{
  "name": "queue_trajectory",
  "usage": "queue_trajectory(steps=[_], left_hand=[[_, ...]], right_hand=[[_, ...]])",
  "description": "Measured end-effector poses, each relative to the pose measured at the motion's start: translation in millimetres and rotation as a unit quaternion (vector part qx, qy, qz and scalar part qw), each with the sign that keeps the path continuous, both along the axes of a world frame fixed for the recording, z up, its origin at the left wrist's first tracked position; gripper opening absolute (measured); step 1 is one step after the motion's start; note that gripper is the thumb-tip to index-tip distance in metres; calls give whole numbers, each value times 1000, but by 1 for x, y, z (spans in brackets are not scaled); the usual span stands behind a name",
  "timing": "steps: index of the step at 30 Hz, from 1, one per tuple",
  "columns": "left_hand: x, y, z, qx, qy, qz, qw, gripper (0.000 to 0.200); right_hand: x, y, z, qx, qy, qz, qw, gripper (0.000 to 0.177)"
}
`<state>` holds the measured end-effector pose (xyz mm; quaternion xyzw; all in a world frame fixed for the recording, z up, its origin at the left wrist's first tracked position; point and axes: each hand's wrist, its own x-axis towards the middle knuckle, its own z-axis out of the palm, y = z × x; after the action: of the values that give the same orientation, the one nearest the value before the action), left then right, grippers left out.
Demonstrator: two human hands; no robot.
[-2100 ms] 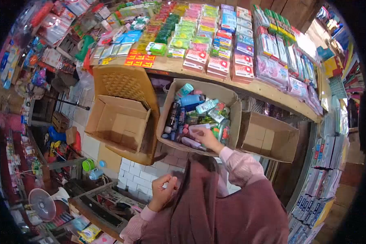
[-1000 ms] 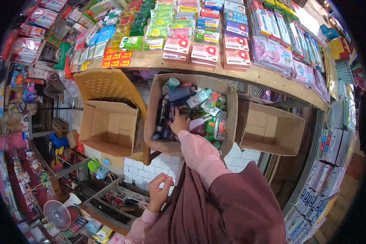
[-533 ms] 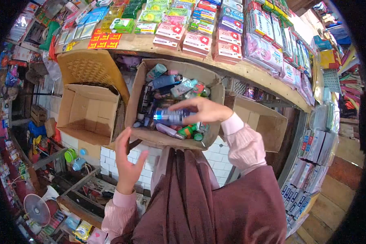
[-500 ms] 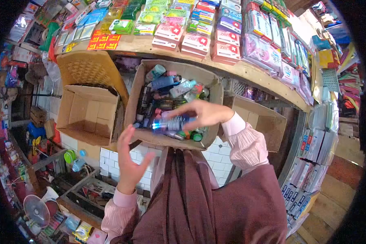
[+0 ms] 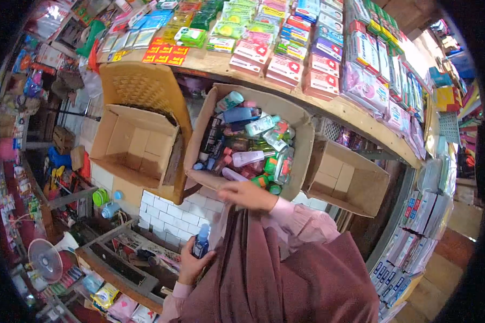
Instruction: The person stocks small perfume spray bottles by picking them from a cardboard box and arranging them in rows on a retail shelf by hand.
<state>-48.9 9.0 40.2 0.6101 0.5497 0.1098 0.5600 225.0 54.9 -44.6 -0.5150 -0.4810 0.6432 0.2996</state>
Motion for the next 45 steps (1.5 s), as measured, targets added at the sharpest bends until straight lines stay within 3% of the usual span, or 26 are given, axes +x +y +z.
queue_trajectory(steps=[2, 4, 7, 11, 15, 18, 20, 22, 23, 26, 28, 30, 34, 37, 40, 44, 45], left_hand=[[-10, -9, 3, -53, -33, 78, 995, 52], [-15, -14, 3, -84, -75, 126, 986, 50], [-18, -14, -2, -74, -97, 124, 985, 46], [-10, -14, 11, -79, -109, 161, 978, 45], [-12, -21, 14, -52, -78, 162, 982, 42], [-15, -28, 13, -41, -68, 166, 983, 43], [-16, -34, 11, -61, -81, 188, 977, 44], [-18, -37, 9, -73, -71, 190, 977, 44], [-18, -37, 9, -79, -67, 190, 976, 44], [-8, -29, 23, -89, -77, 207, 971, 43], [-11, -29, 16, -86, -79, 200, 973, 42], [-13, -31, 12, -82, -77, 197, 974, 42], [-16, -32, 9, -74, -60, 189, 977, 42], [-19, -37, 1, -70, -72, 195, 976, 42], [-20, -36, -2, -84, -88, 203, 972, 41], [-13, -28, -2, -88, -91, 208, 970, 41], [-12, -25, -3, -95, -85, 202, 971, 41]], right_hand=[[21, 13, -16, 80, -122, -39, 989, 37], [39, 27, -52, 103, -159, -76, 979, 31], [44, 59, -62, 239, -251, -80, 934, 29], [10, 105, -69, 272, -427, 74, 859, 50], [-19, 136, -114, 300, -561, 177, 751, 30], [-32, 151, -144, 295, -577, 164, 744, 28], [-29, 148, -139, 320, -600, 189, 709, 30], [-24, 149, -126, 329, -600, 247, 687, 44], [-19, 147, -105, 347, -589, 239, 689, 63], [-18, 146, -100, 308, -580, 237, 716, 84], [-18, 153, -111, 306, -578, 246, 715, 68], [-15, 158, -119, 332, -586, 245, 698, 27], [5, 155, -134, 409, -547, 227, 694, 29], [34, 142, -100, 453, -490, 210, 715, 39], [63, 114, -82, 491, -467, 250, 692, 42], [78, 75, -73, 482, -506, 290, 654, 32], [76, 68, -77, 464, -499, 279, 677, 26]])
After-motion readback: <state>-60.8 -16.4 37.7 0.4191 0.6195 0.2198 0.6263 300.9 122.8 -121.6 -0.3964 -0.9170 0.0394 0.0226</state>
